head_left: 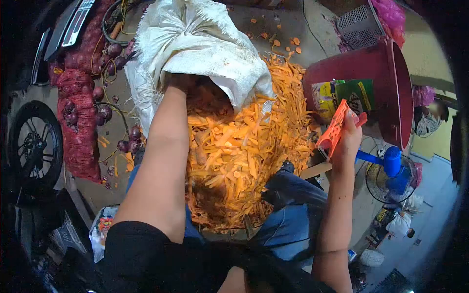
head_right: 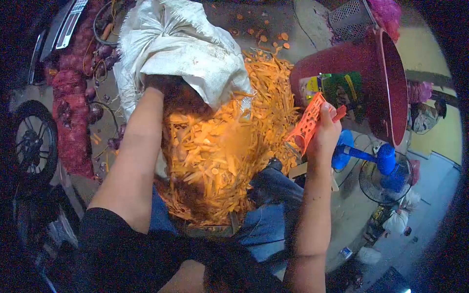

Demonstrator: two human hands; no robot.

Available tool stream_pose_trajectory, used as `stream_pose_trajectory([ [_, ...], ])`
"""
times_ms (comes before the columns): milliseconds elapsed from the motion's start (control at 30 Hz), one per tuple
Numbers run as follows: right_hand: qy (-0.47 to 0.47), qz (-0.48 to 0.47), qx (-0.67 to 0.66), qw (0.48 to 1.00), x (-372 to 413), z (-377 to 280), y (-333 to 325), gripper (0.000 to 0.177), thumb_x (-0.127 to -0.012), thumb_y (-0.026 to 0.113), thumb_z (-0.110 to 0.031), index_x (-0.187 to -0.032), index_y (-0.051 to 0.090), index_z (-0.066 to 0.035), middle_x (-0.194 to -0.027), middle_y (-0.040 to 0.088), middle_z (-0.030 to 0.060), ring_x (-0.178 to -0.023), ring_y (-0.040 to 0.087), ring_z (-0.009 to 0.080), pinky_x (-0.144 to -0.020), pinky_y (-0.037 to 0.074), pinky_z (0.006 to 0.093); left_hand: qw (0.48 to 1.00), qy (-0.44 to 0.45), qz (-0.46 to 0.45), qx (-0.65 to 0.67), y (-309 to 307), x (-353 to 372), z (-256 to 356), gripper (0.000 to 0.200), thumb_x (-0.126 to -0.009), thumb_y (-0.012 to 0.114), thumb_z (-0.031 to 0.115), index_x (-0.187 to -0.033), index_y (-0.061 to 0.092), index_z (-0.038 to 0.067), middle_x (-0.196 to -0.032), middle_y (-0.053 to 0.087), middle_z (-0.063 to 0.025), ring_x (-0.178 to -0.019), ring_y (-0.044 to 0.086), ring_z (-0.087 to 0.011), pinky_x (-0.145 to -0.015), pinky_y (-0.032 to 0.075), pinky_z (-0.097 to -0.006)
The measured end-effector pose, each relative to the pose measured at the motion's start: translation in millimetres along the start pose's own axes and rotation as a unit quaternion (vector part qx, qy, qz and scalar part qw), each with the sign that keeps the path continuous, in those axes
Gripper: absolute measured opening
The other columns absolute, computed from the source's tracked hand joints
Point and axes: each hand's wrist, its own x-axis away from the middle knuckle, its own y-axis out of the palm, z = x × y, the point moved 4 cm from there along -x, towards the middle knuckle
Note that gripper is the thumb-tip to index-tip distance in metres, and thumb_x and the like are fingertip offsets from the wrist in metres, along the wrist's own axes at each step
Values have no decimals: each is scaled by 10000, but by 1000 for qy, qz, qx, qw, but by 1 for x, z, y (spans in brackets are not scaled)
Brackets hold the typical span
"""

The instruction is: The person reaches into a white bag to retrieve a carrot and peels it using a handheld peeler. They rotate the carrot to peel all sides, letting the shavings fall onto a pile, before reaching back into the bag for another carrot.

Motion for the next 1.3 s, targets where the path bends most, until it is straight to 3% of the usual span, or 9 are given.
stream_pose_trajectory([
  [267, -19, -25, -52, 998, 27, -4, -20, 193, -788, 482, -200, -862, 466, -22, -732, 476, 8, -626, 460, 92, -580, 382, 241, 992, -66, -41, 100, -4, 63, -4, 379, -809, 340, 291, -1094, 399, 48, -1074, 448, -125, -988, 438, -238, -744, 423, -404],
  [367, -43, -41, -104, 993, 46, -16, -26, 181, -794, 471, -178, -853, 475, -7, -750, 489, 12, -628, 466, 91, -574, 383, 238, 996, -12, -61, -62, 14, 171, 23, 421, -765, 418, 402, -968, 474, 37, -922, 524, -109, -824, 526, -197, -683, 454, -385],
  [533, -41, -46, -150, 987, 74, -17, -39, 146, -788, 475, -157, -803, 487, -12, -700, 494, 13, -600, 463, 89, -548, 379, 231, 967, -113, -184, 134, 39, 276, 19, 355, -745, 488, 303, -953, 464, 17, -834, 542, -110, -757, 559, -246, -657, 470, -389],
  [633, -59, -51, -177, 981, 88, -18, -34, 135, -780, 478, -149, -740, 487, -20, -643, 477, -10, -560, 439, 74, -512, 366, 222, 958, -44, -268, 90, 57, 313, 30, 364, -736, 503, 266, -983, 448, 4, -876, 539, -125, -783, 548, -258, -710, 451, -399],
  [700, -71, -133, 72, 986, 99, -17, -26, 152, -771, 478, -150, -693, 497, -21, -579, 455, -24, -520, 416, 61, -483, 357, 224, 955, -17, -288, 69, 74, 352, 50, 345, -723, 525, 257, -951, 455, 8, -833, 542, -105, -748, 550, -224, -690, 458, -369],
  [833, -11, -255, 116, 960, 162, -23, 6, 185, -751, 474, -181, -723, 533, -8, -578, 491, 31, -525, 443, 110, -482, 362, 271, 924, 294, -229, -81, 88, 422, 115, 339, -650, 620, 171, -913, 448, 44, -809, 525, -42, -727, 523, -133, -647, 435, -267],
  [900, -80, -330, 161, 927, 182, -22, 20, 170, -738, 487, -173, -740, 538, -10, -590, 502, 46, -535, 453, 113, -495, 372, 277, 877, 415, -209, -121, 90, 472, 133, 341, -610, 630, 133, -887, 446, 56, -802, 502, -25, -733, 496, -116, -678, 409, -249],
  [967, -324, -280, 255, 867, 172, 19, 40, 160, -728, 495, -159, -754, 535, -6, -607, 521, 72, -545, 479, 154, -515, 383, 303, 845, 466, -234, -116, 89, 500, 130, 407, -547, 653, 102, -863, 397, 84, -823, 392, 2, -789, 413, -106, -716, 346, -241],
  [1300, -180, -323, 333, 867, 191, -12, 57, 189, -636, 439, -81, -778, 487, 35, -786, 489, 225, -763, 471, 368, -677, 377, 423, 680, 695, -63, -223, 97, 512, 102, 340, -537, 612, 11, -793, 396, 72, -803, 410, -84, -788, 408, -226, -720, 343, -311],
])
